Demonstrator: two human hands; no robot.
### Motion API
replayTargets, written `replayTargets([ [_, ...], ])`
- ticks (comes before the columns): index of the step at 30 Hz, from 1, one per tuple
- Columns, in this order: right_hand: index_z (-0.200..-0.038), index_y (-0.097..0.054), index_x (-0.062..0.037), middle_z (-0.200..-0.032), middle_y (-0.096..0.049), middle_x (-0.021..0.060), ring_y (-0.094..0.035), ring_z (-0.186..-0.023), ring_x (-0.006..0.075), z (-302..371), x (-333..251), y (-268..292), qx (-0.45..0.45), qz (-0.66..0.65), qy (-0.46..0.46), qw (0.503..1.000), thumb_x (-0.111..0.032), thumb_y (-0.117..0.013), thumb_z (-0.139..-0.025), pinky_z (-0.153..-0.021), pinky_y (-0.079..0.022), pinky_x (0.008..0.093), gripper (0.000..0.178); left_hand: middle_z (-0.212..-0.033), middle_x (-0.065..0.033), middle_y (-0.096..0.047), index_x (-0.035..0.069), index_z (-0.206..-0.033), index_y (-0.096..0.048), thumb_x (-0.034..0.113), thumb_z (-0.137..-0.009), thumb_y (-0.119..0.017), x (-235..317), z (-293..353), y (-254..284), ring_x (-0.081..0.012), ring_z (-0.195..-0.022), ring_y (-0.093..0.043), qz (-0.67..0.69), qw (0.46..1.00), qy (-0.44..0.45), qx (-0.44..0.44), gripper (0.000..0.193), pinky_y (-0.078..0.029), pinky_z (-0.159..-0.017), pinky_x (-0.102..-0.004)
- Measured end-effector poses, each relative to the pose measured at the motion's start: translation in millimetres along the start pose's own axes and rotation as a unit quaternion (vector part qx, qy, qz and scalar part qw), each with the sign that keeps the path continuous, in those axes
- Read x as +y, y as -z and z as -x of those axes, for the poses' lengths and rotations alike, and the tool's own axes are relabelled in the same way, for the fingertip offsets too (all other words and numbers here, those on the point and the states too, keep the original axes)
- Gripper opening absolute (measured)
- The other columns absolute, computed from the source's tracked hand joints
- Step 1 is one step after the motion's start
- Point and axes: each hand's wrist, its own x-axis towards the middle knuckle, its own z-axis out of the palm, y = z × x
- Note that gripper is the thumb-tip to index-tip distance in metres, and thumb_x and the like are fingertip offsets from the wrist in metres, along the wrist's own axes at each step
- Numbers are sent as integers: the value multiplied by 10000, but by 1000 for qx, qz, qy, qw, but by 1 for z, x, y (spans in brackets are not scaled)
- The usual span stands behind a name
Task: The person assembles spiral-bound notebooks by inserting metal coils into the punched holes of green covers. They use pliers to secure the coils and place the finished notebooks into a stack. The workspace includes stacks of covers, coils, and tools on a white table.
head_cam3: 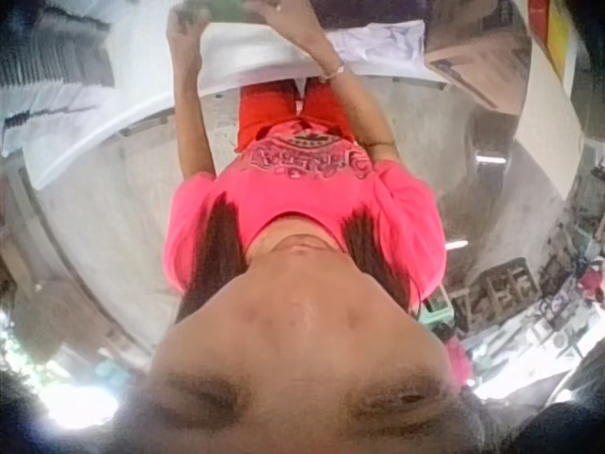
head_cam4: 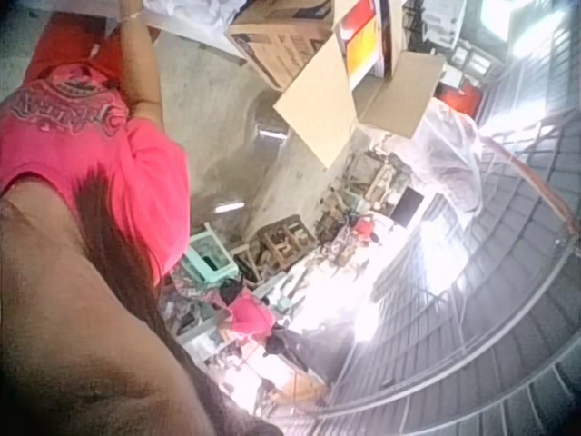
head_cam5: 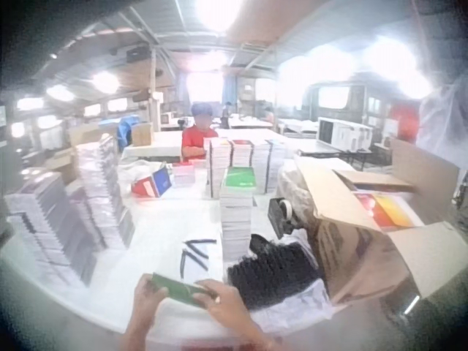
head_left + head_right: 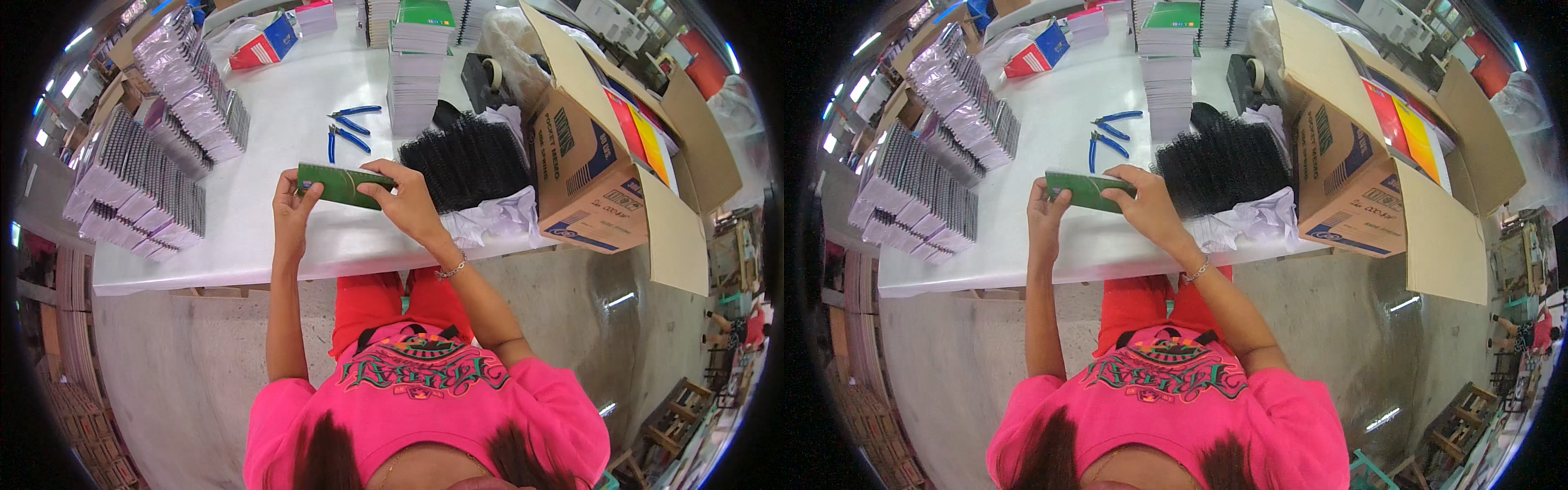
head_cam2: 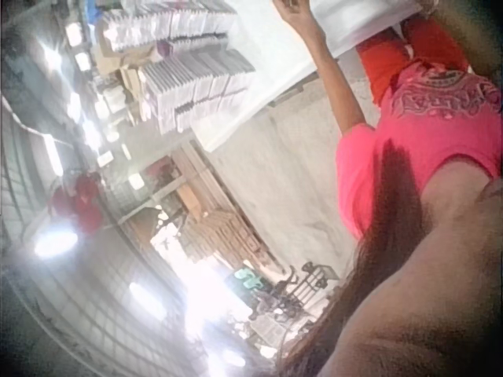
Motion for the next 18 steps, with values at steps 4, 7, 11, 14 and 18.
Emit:
replayTargets([
  [4, -1033, -690, -6, -883, -652, 130, -641, -810, 258, 3, 2, 5, -27, 109, 64, 992, -19, -697, -821, -728, -486, 324, 212, -1123, -115, -605, -4, -1208, -540, 52, -879, -676, 17, 16, -25, -187, -1072, -545, -223, 957, -183, 31, 361, -431, -981, -339],
  [7, -1037, -687, -6, -825, -608, 138, -611, -748, 307, 10, 13, 2, -54, 120, 110, 985, 4, -673, -820, -692, -481, 341, 218, -1117, -128, -613, 22, -1189, -592, 33, -881, -609, 27, 25, -31, -292, -1044, -521, -370, 908, -185, -67, 309, -411, -944, -384],
  [11, -1098, -648, -23, -1039, -615, 154, -596, -971, 329, 27, 20, 2, -11, 167, 92, 982, -91, -668, -849, -870, -448, 432, 260, -1012, -97, -611, 52, -1035, -676, 57, -903, -570, 20, 28, -29, -303, -973, -491, -426, 889, -147, -84, 169, -393, -889, -376],
  [14, -1135, -628, -60, -1155, -598, 137, -553, -1126, 307, 35, 23, 9, 58, 325, 139, 934, -165, -670, -869, -1025, -373, 473, 289, -1011, -97, -614, 57, -1035, -673, 59, -894, -580, 18, 31, -14, -307, -998, -500, -458, 878, -122, -71, 169, -389, -906, -386],
  [18, -1134, -651, -91, -1259, -585, 128, -473, -1286, 319, 31, 56, 18, -2, 470, 156, 869, -238, -659, -877, -1150, -239, 543, 296, -1030, -88, -605, 72, -1035, -658, 37, -881, -571, 18, 35, -6, -304, -1040, -514, -542, 820, -180, -45, 180, -369, -946, -427],
])
